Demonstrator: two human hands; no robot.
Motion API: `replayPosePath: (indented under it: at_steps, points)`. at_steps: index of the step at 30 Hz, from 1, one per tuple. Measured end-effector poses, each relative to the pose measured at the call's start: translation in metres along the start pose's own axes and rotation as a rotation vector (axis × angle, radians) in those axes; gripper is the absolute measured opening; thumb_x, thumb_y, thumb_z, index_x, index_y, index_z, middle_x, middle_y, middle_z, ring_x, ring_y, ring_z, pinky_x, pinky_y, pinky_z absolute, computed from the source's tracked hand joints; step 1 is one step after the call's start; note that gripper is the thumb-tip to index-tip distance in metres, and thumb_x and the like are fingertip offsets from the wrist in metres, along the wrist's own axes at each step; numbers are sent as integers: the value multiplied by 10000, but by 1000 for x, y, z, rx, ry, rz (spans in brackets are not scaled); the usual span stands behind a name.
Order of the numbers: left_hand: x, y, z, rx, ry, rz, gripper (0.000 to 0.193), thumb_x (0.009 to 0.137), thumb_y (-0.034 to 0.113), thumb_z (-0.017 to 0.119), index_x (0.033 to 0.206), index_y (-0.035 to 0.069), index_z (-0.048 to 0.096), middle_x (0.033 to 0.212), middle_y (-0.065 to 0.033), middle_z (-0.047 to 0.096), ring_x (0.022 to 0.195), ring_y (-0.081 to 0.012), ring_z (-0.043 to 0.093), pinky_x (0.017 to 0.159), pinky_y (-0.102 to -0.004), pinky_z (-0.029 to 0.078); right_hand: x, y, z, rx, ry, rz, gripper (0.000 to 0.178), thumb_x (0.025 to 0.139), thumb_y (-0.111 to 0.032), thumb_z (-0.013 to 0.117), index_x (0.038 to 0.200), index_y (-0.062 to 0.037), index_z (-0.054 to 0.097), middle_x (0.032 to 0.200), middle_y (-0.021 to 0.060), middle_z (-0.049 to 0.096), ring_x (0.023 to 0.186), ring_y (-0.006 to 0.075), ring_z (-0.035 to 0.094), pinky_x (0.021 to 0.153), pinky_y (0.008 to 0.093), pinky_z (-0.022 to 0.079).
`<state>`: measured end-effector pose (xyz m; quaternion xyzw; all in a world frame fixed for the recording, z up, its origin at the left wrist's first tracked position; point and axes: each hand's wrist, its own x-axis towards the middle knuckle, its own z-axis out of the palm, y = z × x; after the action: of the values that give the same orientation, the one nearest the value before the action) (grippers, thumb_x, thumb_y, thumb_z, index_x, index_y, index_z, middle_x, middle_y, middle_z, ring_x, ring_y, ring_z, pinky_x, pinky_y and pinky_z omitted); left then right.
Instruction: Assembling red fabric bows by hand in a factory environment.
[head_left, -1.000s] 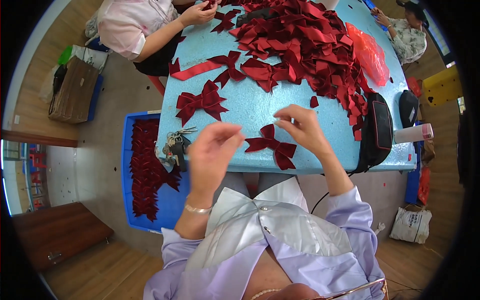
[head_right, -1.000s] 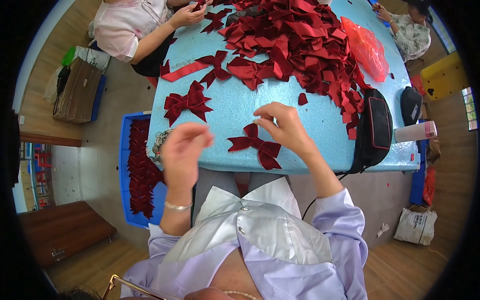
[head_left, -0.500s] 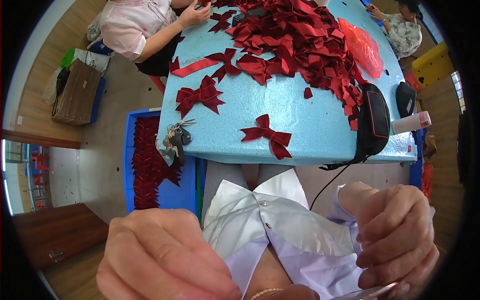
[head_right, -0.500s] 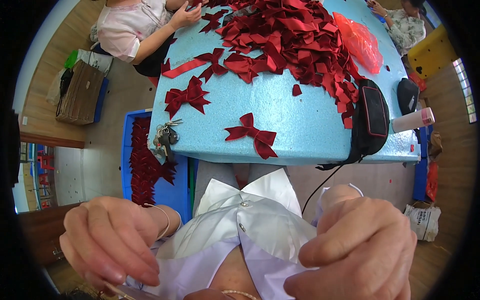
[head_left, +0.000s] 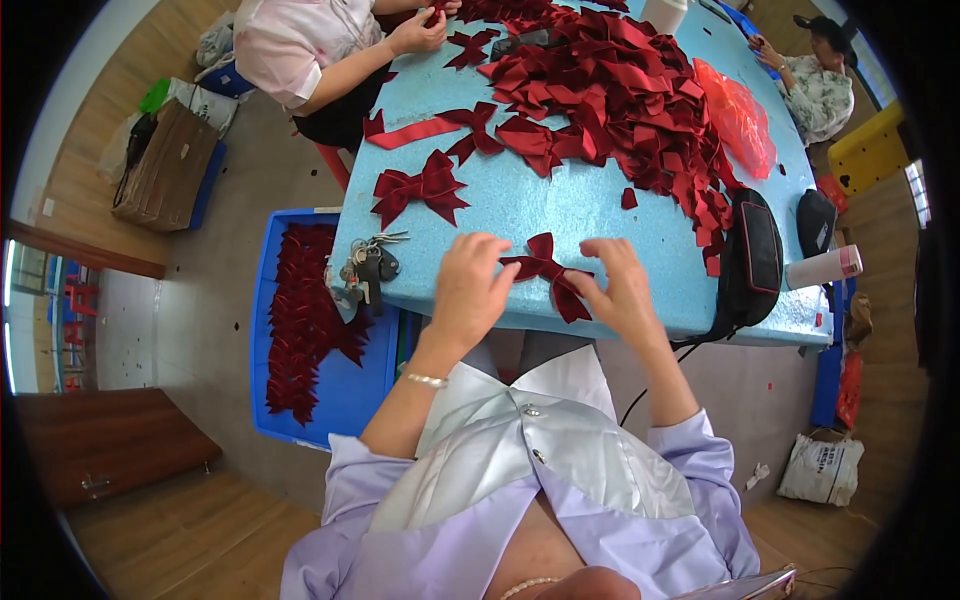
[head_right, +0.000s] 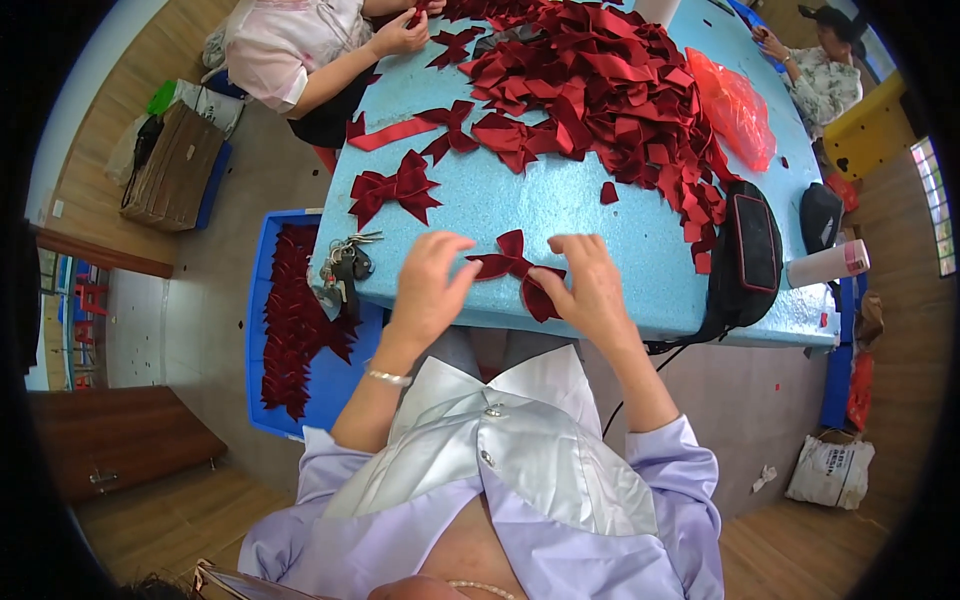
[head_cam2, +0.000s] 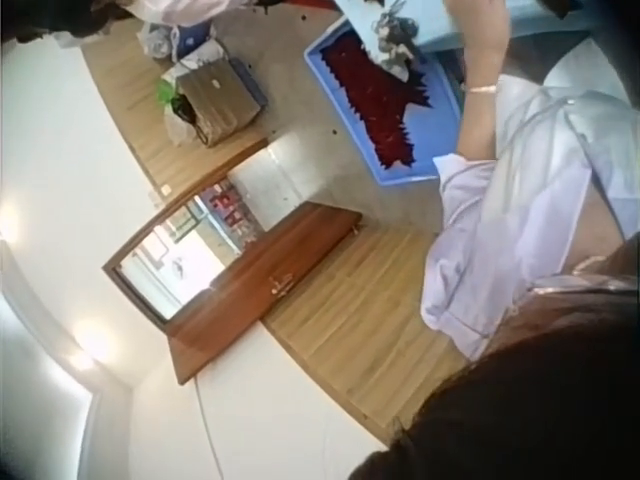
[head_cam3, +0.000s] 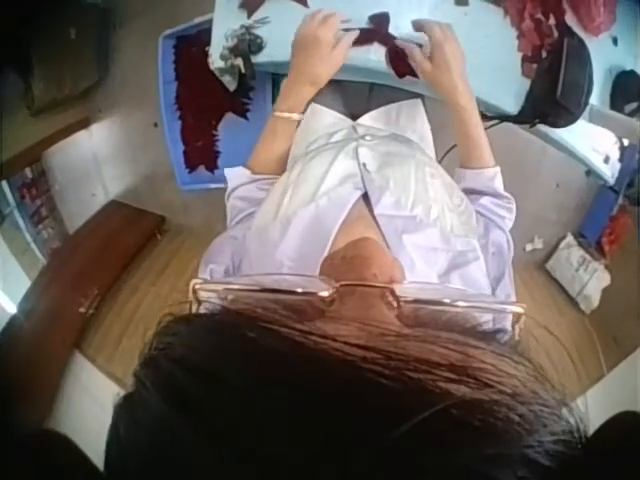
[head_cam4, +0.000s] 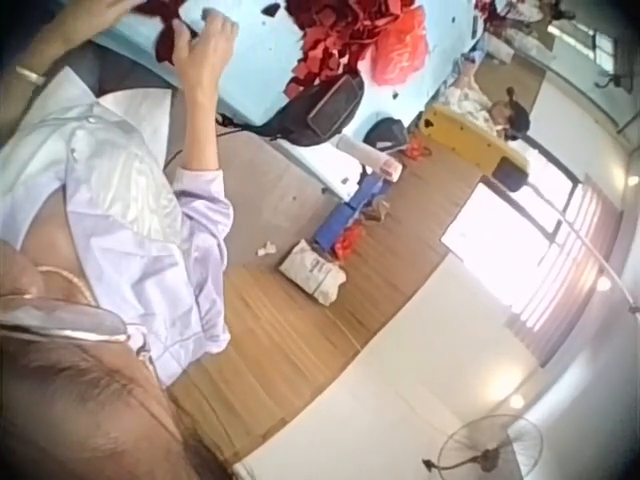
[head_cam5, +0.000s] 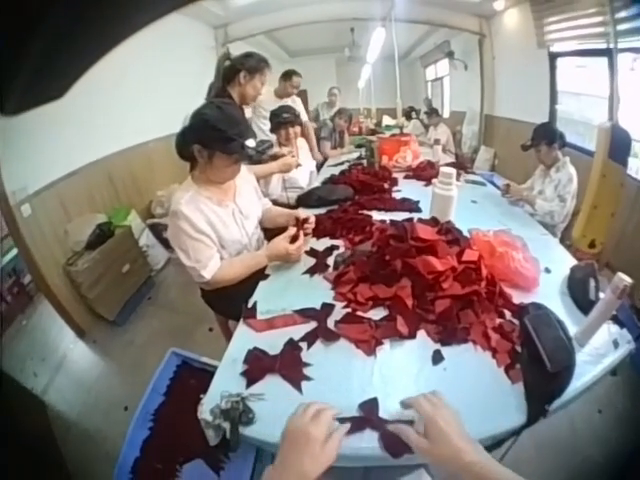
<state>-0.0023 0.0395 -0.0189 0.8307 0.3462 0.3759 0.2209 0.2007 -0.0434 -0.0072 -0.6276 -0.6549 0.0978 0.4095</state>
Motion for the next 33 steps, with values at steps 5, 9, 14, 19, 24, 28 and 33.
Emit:
replayPosePath:
  at_steps: [5,9,14,19,24,28,33]
  points:
    - [-2,-5,40,156,-138,-56,222,734,104,733,894,27,600,963,-114,589,940,-313,553,803,-427,454,-12,25,20,-136,-99,52,278,788,-31,678,1054,-18,600,896,75,645,865,206,604,667,306,471]
    - [3,-9,44,232,-196,-36,182,762,67,703,891,32,579,920,-107,606,881,-281,595,764,-388,471,-5,30,18,88,-179,252,283,812,-47,672,1083,-14,597,898,67,648,907,172,598,713,297,479]
    - [1,-24,47,-335,-255,-329,131,792,3,640,902,29,574,822,-78,616,763,-256,609,667,-359,470,-4,41,7,637,-90,603,281,878,-92,633,1134,8,581,945,70,652,971,148,588,769,274,487]
    - [-1,-17,40,-1071,-165,-683,68,854,8,599,914,20,570,804,-62,645,683,-140,611,617,-258,478,-15,46,8,1168,80,590,339,903,-198,630,1157,18,568,1024,108,651,1001,174,612,799,277,493]
    - [2,-4,29,-1283,-160,-749,100,864,7,599,962,14,582,866,-72,659,713,-100,608,647,-220,479,-13,37,12,1179,-7,423,465,844,-297,692,1160,20,565,1080,124,644,1000,197,623,826,304,497]
    - [3,1,21,-1366,-271,-708,164,857,-8,599,1020,8,588,884,-72,659,741,-101,611,692,-224,488,-2,29,6,1169,-123,451,544,788,-361,732,1134,28,576,1049,141,652,960,213,634,833,334,503]
    - [3,16,17,-1311,-270,-629,238,861,29,623,1095,11,584,947,-68,666,825,-108,620,755,-234,489,3,24,0,1309,-265,517,517,777,-344,736,1088,41,590,959,154,668,833,214,657,768,334,524]
